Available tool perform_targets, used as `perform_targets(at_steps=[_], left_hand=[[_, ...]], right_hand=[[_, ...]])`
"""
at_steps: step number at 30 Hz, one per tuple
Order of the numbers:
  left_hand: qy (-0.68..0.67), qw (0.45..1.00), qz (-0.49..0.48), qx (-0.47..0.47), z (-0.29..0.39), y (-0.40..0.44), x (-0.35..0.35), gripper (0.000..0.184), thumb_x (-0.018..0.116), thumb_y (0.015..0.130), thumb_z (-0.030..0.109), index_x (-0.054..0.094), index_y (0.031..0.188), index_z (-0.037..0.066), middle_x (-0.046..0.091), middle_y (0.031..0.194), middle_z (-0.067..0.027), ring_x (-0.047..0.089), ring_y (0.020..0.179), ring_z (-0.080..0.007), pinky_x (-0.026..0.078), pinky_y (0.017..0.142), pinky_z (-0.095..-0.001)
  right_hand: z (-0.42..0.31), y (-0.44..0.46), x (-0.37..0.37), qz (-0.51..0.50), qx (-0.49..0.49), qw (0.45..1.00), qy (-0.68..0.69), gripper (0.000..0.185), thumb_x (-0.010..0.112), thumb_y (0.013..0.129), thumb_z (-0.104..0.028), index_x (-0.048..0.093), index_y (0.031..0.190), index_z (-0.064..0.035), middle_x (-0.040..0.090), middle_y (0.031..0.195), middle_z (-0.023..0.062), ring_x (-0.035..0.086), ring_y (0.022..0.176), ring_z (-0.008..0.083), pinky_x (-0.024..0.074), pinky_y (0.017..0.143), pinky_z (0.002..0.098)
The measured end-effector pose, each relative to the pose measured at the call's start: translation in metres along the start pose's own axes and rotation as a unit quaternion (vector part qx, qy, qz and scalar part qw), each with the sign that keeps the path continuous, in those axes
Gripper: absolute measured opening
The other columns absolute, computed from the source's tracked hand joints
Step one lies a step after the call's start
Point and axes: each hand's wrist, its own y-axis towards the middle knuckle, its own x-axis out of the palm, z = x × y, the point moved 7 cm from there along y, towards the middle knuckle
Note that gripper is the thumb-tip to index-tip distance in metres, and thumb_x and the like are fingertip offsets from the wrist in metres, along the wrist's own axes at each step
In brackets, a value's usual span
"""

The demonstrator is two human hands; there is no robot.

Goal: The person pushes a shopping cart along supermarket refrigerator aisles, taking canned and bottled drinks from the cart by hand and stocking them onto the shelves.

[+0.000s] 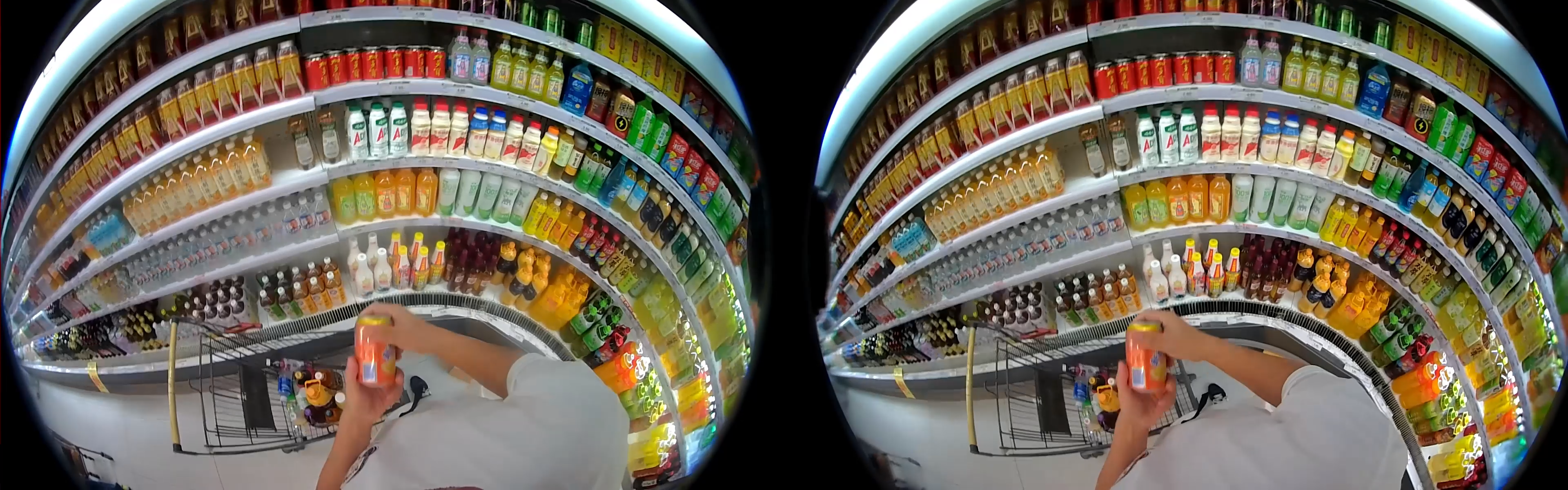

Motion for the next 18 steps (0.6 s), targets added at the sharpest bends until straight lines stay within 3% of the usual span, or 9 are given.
perform_targets(at_steps=[2, 3, 4, 6, 9, 12, 13, 16, 18], left_hand=[[0.066, 0.994, 0.086, -0.025, 0.007, 0.009, 0.004, 0.085, 0.03, 0.088, 0.086, 0.056, 0.129, 0.016, 0.068, 0.09, -0.0112, 0.06, 0.061, -0.017, 0.045, 0.048, -0.0231], [0.11, 0.994, 0.021, -0.01, 0.013, 0.015, 0.015, 0.086, 0.028, 0.089, 0.085, 0.055, 0.13, 0.015, 0.067, 0.091, -0.0105, 0.057, 0.059, -0.0162, 0.041, 0.047, -0.0246], [0.126, 0.992, 0.023, 0.002, 0.014, 0.02, 0.024, 0.086, 0.027, 0.089, 0.085, 0.054, 0.131, 0.015, 0.067, 0.091, -0.0101, 0.052, 0.056, -0.0156, 0.036, 0.047, -0.0258], [0.133, 0.991, 0.011, 0.015, 0.018, 0.027, 0.042, 0.082, 0.022, 0.094, 0.081, 0.054, 0.129, 0.014, 0.067, 0.09, -0.0101, 0.048, 0.056, -0.0156, 0.034, 0.048, -0.0259], [0.118, 0.993, 0.011, 0.009, 0.019, 0.033, 0.051, 0.079, 0.018, 0.097, 0.077, 0.055, 0.126, 0.013, 0.067, 0.092, -0.0108, 0.047, 0.056, -0.0145, 0.034, 0.05, -0.0252], [0.081, 0.997, 0.014, 0.004, 0.016, 0.038, 0.058, 0.079, 0.02, 0.097, 0.076, 0.056, 0.125, 0.01, 0.066, 0.088, -0.0099, 0.045, 0.055, -0.0137, 0.034, 0.049, -0.0251], [0.067, 0.998, 0.013, 0.004, 0.016, 0.039, 0.06, 0.079, 0.021, 0.097, 0.075, 0.056, 0.124, 0.009, 0.065, 0.086, -0.0094, 0.044, 0.054, -0.0135, 0.034, 0.049, -0.0251], [-0.055, 0.994, -0.084, -0.042, 0.014, 0.047, 0.064, 0.078, 0.026, 0.096, 0.074, 0.055, 0.122, 0.007, 0.061, 0.079, -0.0077, 0.041, 0.051, -0.0133, 0.034, 0.045, -0.0255], [-0.097, 0.989, -0.099, -0.043, 0.014, 0.054, 0.067, 0.074, 0.031, 0.095, 0.071, 0.058, 0.116, 0.005, 0.058, 0.074, -0.0073, 0.04, 0.049, -0.014, 0.034, 0.043, -0.0263]], right_hand=[[0.002, 0.01, -0.022, 0.086, -0.101, 0.99, 0.04, 0.038, 0.066, 0.098, -0.041, 0.061, 0.113, -0.0075, 0.062, 0.104, 0.0009, 0.057, 0.09, 0.0088, 0.0523, 0.072, 0.0299], [0.01, 0.013, -0.028, 0.125, -0.055, 0.985, 0.102, 0.042, 0.054, 0.101, -0.049, 0.061, 0.113, -0.0096, 0.063, 0.104, 0.001, 0.059, 0.091, 0.0089, 0.0532, 0.074, 0.0297], [0.009, 0.011, -0.03, 0.168, -0.014, 0.971, 0.167, 0.05, 0.042, 0.105, -0.057, 0.062, 0.114, -0.0118, 0.063, 0.104, 0.0011, 0.061, 0.091, 0.009, 0.0541, 0.075, 0.0294], [0.007, 0.02, -0.044, 0.11, -0.032, 0.967, 0.226, 0.063, 0.029, 0.104, -0.064, 0.061, 0.117, -0.0115, 0.065, 0.103, 0.0032, 0.064, 0.09, 0.0116, 0.0558, 0.077, 0.0303], [-0.011, 0.013, -0.049, 0.159, -0.049, 0.957, 0.236, 0.073, 0.023, 0.101, -0.07, 0.061, 0.118, -0.0092, 0.067, 0.104, 0.0041, 0.066, 0.091, 0.0141, 0.057, 0.078, 0.0315], [-0.011, 0.012, -0.052, 0.121, -0.074, 0.961, 0.236, 0.076, 0.02, 0.101, -0.071, 0.061, 0.119, -0.0094, 0.067, 0.105, 0.0037, 0.067, 0.093, 0.0141, 0.057, 0.081, 0.031], [-0.007, 0.013, -0.054, 0.141, -0.059, 0.96, 0.237, 0.078, 0.017, 0.1, -0.072, 0.059, 0.123, -0.0099, 0.066, 0.103, 0.0025, 0.065, 0.086, 0.0115, 0.0552, 0.069, 0.0277], [-0.013, 0.003, -0.05, 0.124, -0.035, 0.96, 0.249, 0.071, 0.027, 0.102, -0.068, 0.055, 0.132, -0.0104, 0.065, 0.1, 0.0016, 0.06, 0.078, 0.008, 0.0477, 0.056, 0.0237], [-0.013, 0.001, -0.056, 0.097, -0.079, 0.977, 0.175, 0.061, 0.039, 0.103, -0.059, 0.051, 0.138, -0.0104, 0.063, 0.098, 0.0004, 0.056, 0.074, 0.0052, 0.0406, 0.051, 0.0219]])
